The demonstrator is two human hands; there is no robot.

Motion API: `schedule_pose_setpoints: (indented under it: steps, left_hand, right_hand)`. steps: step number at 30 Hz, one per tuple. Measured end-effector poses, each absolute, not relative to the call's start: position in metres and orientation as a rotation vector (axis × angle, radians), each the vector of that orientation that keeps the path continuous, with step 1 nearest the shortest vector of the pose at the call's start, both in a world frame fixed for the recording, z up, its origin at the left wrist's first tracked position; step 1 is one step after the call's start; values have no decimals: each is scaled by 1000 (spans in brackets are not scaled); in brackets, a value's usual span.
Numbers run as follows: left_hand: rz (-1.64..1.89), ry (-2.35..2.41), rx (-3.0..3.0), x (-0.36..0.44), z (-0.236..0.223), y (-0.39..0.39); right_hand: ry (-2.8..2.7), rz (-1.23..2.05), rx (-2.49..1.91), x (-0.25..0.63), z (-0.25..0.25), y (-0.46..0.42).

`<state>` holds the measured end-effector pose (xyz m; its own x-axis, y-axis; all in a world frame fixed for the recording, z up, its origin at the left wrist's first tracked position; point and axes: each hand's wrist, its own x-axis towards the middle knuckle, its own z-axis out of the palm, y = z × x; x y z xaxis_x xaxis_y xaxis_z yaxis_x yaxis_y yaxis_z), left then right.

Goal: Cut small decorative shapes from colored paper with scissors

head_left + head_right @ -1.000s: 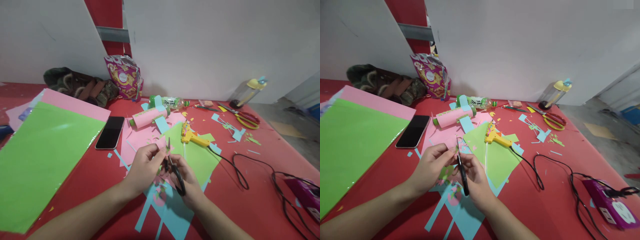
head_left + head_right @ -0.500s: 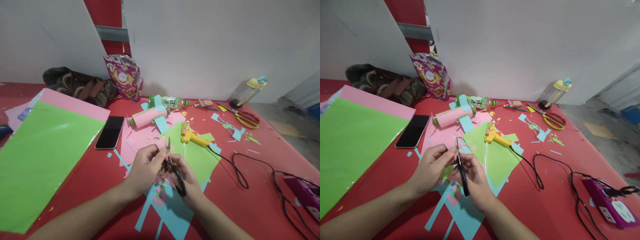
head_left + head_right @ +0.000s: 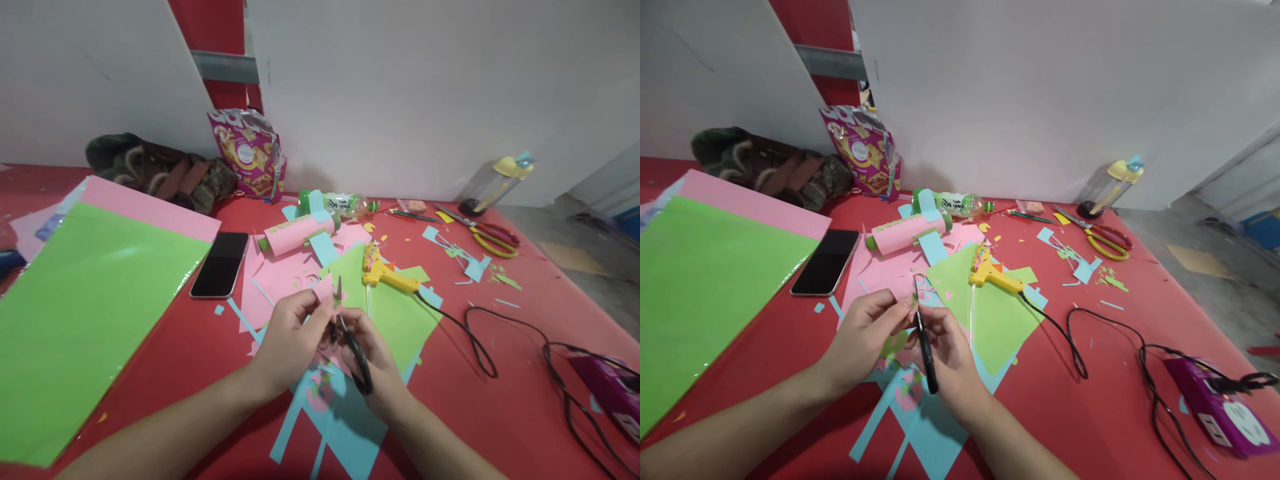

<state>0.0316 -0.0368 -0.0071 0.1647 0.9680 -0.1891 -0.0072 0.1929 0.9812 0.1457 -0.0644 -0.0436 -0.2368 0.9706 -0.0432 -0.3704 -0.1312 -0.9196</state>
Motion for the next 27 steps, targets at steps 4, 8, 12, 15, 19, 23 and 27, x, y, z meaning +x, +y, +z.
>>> schedule_pose_setpoints:
  steps: [4, 8, 12, 15, 19, 23, 27]
  left_hand:
    - [971, 1177, 1158, 32, -7, -37]
    - [981, 1176, 1166, 32, -7, -37]
    - [974, 1169, 1144, 32, -7, -37]
    - [969, 1169, 1132, 33, -6, -37]
    - [963, 1174, 1142, 33, -6, -36]
    - [960, 1167, 1135, 31, -6, -37]
    - [956, 1177, 1151, 31, -7, -37]
  right_hand:
    - [-1029, 1591, -889, 146, -42, -65]
    - [-1016, 1607, -877, 146, -41, -65]
    - [-1009, 1583, -882, 145, -41, -66]
    - [-1015, 1575, -863, 144, -41, -65]
    - [-1003, 1578, -857, 144, -42, -65]
    - [-995, 1572, -860, 144, -43, -65]
    - [-986, 1566, -854, 144, -43, -65]
